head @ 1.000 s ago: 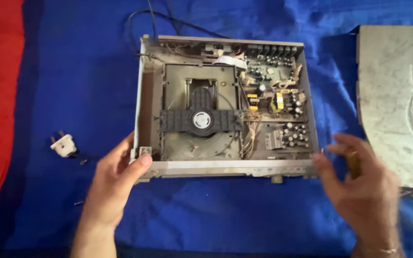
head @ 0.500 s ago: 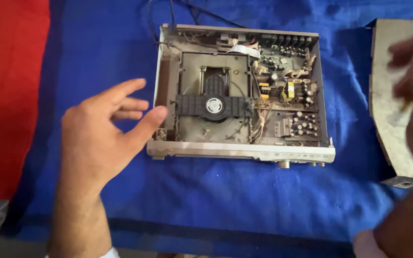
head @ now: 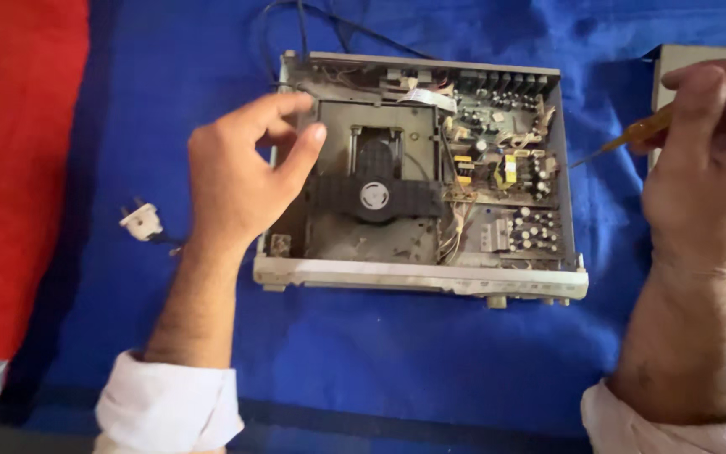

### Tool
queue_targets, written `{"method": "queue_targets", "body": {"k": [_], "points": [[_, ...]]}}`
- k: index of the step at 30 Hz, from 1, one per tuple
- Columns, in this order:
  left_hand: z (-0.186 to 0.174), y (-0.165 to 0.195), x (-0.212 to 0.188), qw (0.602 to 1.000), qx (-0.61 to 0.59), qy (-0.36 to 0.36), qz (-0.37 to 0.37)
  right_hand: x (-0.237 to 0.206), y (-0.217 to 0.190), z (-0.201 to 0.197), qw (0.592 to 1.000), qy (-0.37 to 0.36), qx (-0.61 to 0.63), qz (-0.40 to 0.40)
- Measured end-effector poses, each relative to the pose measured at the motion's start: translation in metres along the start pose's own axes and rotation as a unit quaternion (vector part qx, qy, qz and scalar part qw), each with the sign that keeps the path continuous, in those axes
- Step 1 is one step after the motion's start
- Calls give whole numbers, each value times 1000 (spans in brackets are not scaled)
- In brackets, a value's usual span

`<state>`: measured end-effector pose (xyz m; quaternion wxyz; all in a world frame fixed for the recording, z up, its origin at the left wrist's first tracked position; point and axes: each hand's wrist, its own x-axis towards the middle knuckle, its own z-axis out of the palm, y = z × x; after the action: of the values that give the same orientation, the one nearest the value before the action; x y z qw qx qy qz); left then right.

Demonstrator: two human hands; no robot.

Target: The person unscrews and removes the metal cover of a DVD player, then works on its internal components with a screwdriver, repositioning the disc mechanism and handling internal wiring. They then apply adhesive tape to parts inside the unit and cut the tape with scissors.

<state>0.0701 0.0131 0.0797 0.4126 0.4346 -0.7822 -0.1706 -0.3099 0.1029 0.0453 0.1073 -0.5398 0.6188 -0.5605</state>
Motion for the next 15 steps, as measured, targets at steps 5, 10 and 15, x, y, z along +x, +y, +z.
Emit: {"method": "queue_targets", "body": {"k": [5,10,15], "points": [[3,-30,-12,998,-62,-15,-5,-5,8,2,999,-14,37,-19],[-7,-30,-11,998,-18,-51,33,-19,-9,20,996,-49,68,-31],[-12,-19,-13,986,1,-130,102,-30,-33,41,994,-61,74,-46]]}}
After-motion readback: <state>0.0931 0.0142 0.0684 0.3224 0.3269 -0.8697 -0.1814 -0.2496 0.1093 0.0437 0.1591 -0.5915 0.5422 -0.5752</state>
